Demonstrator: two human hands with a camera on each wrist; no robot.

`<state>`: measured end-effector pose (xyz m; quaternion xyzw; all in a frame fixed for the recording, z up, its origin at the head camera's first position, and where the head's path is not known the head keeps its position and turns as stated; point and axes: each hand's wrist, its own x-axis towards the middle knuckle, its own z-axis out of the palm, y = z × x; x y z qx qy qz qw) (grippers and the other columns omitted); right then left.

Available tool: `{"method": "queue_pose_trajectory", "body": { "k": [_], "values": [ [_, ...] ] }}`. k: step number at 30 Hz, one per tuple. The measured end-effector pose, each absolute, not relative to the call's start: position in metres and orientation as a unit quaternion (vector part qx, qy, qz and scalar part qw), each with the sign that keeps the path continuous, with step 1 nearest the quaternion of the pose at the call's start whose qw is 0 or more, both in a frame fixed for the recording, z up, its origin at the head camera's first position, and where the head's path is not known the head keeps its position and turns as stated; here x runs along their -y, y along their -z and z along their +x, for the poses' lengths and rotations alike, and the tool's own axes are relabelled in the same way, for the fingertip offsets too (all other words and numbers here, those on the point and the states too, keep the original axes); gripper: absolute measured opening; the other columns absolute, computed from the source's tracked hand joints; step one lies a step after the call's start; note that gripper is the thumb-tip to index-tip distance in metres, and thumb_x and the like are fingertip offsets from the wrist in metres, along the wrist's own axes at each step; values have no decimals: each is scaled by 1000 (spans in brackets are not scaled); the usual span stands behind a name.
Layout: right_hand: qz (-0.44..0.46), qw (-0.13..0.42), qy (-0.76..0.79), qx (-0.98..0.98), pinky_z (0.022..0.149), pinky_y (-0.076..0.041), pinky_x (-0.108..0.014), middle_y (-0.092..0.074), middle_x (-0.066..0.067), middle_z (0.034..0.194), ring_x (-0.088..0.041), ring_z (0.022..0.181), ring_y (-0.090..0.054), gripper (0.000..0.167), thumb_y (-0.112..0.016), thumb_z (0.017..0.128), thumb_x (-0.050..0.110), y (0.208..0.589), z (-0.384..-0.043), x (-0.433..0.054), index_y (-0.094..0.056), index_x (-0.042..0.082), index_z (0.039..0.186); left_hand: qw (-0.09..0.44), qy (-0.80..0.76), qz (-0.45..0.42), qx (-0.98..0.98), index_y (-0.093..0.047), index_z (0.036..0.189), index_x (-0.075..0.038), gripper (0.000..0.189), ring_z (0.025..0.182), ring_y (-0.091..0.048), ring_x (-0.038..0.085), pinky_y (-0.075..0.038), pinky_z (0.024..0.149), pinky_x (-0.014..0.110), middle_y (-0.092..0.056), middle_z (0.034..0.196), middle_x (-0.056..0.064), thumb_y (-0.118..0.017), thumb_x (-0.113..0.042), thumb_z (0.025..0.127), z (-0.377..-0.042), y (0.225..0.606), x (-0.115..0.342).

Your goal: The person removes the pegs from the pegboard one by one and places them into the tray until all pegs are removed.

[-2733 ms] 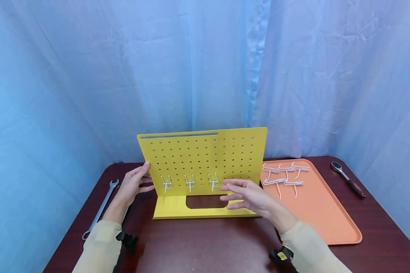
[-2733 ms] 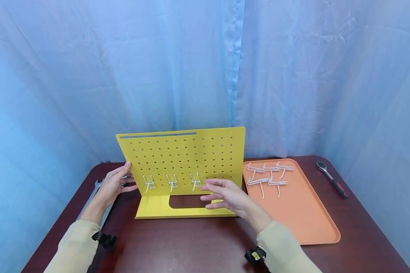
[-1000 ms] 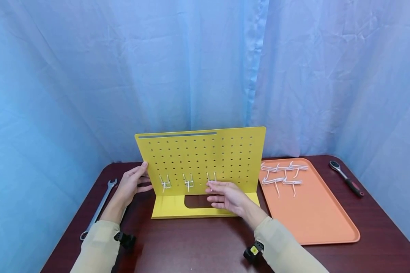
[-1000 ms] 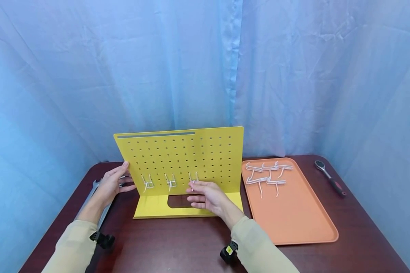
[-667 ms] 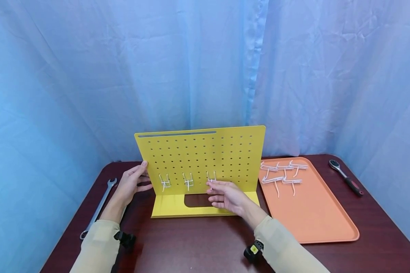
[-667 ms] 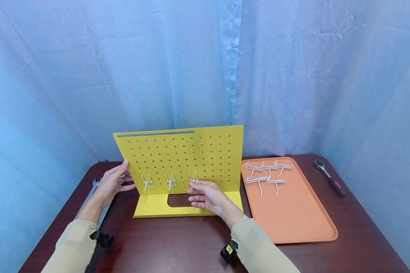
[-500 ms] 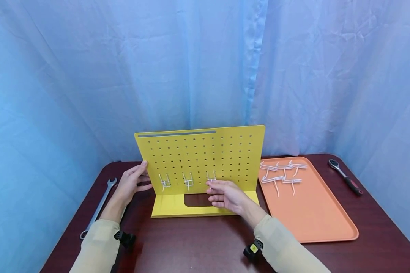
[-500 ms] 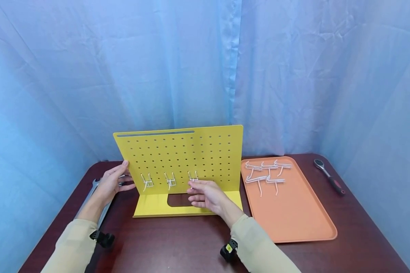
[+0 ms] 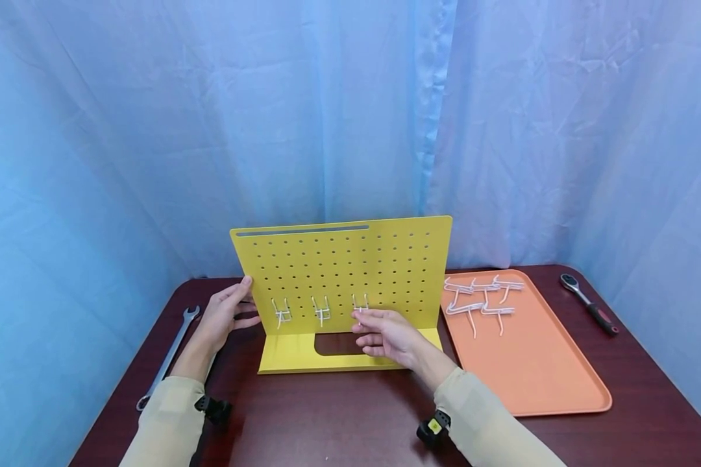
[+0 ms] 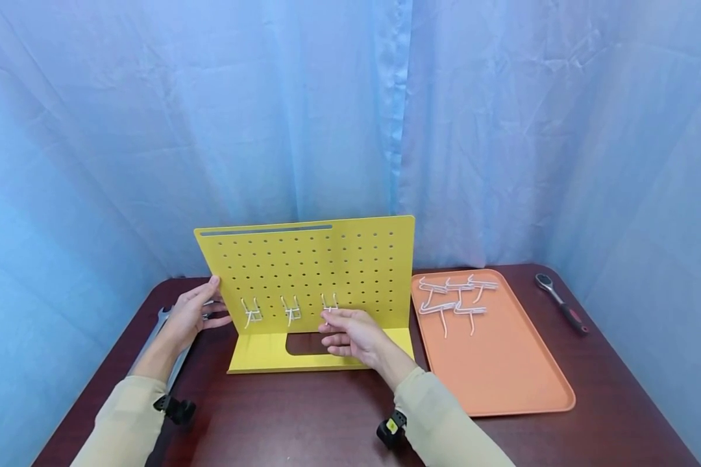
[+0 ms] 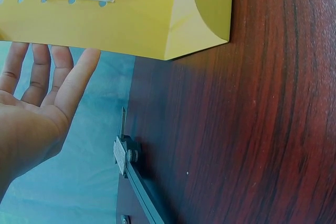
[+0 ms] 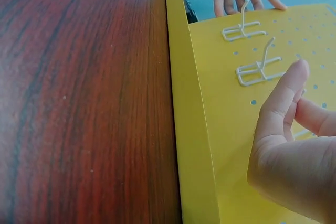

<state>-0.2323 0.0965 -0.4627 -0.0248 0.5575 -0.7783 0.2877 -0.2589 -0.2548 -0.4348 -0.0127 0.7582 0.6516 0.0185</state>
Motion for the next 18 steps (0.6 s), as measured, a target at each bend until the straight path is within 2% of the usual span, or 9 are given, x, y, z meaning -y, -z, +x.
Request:
{"method": "queue_pose_trajectory", "body": {
  "k": [18],
  "values": [
    [-28, 287, 778, -558, 58, -57, -23, -70, -5, 94, -10, 66, -66, 43, -59, 105, 20, 464, -231, -98, -50, -4, 140, 14, -647, -16, -762, -64, 124, -3, 66, 95, -66, 26, -62, 78, 41, -61, 110, 18, -56, -63, 97, -258, 434, 254]
  ]
}}
